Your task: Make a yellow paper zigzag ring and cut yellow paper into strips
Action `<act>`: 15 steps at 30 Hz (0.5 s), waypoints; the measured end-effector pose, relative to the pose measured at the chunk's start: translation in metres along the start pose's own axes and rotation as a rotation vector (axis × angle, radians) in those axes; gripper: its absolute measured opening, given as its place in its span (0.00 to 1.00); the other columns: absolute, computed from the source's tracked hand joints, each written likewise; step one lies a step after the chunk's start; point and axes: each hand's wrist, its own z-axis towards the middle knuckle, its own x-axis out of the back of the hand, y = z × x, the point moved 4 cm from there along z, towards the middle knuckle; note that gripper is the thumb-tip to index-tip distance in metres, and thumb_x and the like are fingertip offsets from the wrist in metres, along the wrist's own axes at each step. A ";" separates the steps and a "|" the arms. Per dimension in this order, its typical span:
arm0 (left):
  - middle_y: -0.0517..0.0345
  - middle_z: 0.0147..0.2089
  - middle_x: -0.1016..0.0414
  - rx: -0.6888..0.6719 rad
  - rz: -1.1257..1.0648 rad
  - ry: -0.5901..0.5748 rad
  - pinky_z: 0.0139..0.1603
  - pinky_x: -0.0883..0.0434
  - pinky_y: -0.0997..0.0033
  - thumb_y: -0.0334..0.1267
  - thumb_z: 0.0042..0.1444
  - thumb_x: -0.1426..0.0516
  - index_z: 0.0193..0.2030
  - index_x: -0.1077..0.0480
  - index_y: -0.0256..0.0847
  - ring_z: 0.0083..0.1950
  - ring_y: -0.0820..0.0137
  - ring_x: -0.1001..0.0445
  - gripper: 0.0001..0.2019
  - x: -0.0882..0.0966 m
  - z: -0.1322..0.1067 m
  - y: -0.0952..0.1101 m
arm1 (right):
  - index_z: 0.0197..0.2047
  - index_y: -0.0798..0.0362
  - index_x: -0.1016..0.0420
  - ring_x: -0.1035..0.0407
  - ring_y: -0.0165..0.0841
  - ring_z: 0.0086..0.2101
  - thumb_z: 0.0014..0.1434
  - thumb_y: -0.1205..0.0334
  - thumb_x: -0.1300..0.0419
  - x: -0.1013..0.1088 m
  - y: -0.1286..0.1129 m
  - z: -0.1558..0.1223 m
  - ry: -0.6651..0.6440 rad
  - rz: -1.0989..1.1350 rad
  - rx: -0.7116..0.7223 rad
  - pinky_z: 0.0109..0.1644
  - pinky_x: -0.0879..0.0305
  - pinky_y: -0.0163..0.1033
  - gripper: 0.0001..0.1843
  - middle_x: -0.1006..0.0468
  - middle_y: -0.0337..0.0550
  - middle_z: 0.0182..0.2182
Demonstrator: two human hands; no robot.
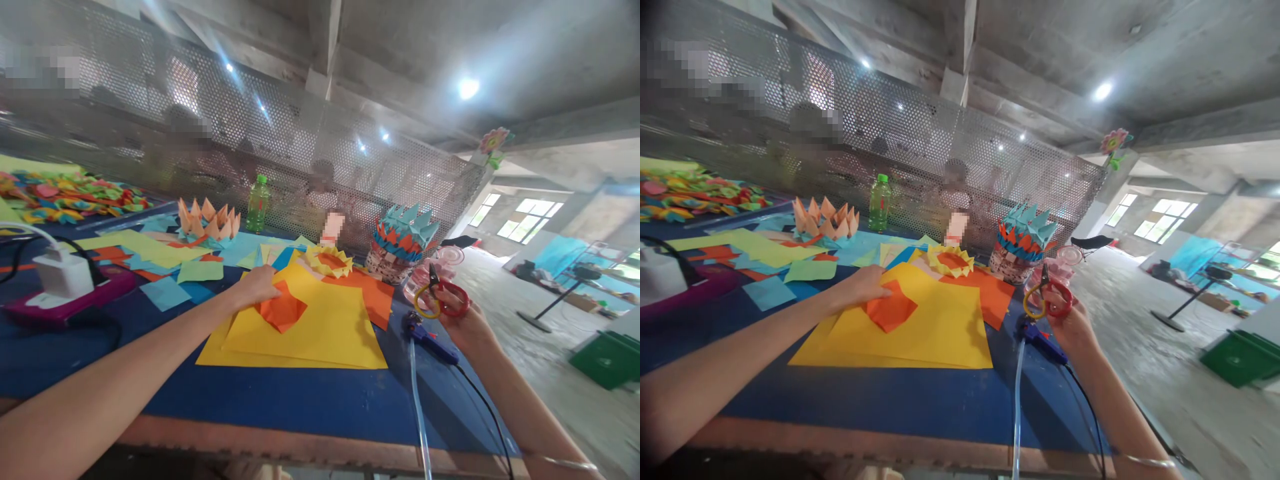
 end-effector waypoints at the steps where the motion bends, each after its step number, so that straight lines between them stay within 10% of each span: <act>1: 0.41 0.41 0.22 0.006 0.067 -0.012 0.37 0.32 0.69 0.32 0.38 0.41 0.38 0.26 0.36 0.46 0.51 0.25 0.15 0.000 0.000 0.000 | 0.34 0.50 0.25 0.27 0.32 0.35 0.38 0.64 0.29 -0.002 -0.003 -0.007 -0.023 -0.016 -0.031 0.40 0.27 0.39 0.17 0.24 0.36 0.33; 7: 0.39 0.40 0.22 -0.024 0.169 0.011 0.36 0.33 0.71 0.30 0.45 0.45 0.41 0.27 0.28 0.44 0.53 0.24 0.15 0.005 -0.001 -0.002 | 0.55 0.44 0.41 0.27 0.35 0.30 0.46 0.59 0.32 -0.021 -0.014 -0.074 -0.388 -0.402 -0.165 0.19 0.35 0.32 0.34 0.26 0.42 0.36; 15: 0.38 0.44 0.22 0.073 0.066 0.082 0.41 0.30 0.68 0.36 0.44 0.39 0.43 0.27 0.29 0.46 0.52 0.24 0.18 0.006 0.013 -0.014 | 0.55 0.47 0.41 0.31 0.25 0.23 0.50 0.72 0.46 -0.015 -0.015 -0.162 -0.659 -1.204 0.042 0.30 0.36 0.30 0.29 0.25 0.35 0.34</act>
